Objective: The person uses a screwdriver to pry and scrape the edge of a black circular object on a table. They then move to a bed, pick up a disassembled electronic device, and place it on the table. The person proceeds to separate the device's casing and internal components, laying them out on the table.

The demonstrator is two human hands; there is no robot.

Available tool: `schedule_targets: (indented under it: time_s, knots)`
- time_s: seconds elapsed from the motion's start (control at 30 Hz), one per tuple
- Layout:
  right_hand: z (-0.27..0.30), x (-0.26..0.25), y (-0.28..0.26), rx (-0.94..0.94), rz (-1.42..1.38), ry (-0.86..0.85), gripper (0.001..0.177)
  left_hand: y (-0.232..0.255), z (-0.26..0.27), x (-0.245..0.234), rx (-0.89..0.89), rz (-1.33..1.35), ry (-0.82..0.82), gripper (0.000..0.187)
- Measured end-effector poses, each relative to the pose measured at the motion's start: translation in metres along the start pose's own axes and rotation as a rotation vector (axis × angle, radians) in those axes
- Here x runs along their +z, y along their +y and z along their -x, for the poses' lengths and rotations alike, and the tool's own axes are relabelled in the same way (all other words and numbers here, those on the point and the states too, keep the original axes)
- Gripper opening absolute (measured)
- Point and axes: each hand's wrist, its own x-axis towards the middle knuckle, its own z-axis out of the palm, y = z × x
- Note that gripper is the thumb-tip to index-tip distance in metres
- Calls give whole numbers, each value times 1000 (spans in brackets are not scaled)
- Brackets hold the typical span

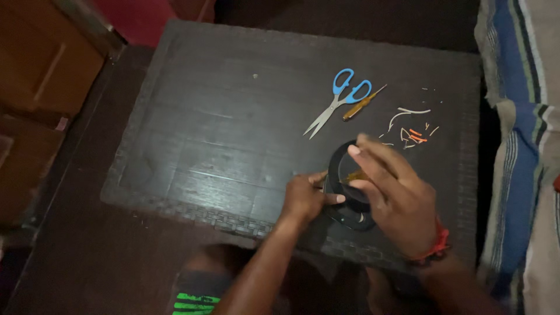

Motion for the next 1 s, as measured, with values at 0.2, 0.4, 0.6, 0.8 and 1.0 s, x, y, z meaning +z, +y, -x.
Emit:
schedule_targets:
  time_s: [0.2, 0.4, 0.6, 0.8, 1.0]
  knots:
    - [-2, -8, 9, 212, -381, -151, 32, -8, -2, 1, 0, 56, -16, 66]
    - [8, 3, 10, 373, -8, -12, 31, -8, -3, 2, -19, 29, 16, 63]
    - [1, 8, -3, 82, 50, 63, 42, -8, -3, 0, -11, -11, -2, 62]
    - [-5, -3, -3, 53, -253, -104, 34, -1, -1, 2, -29, 15, 11, 63]
    - [6, 7, 11, 268, -204, -80, 20, 6, 4, 1, -47, 45, 0, 60]
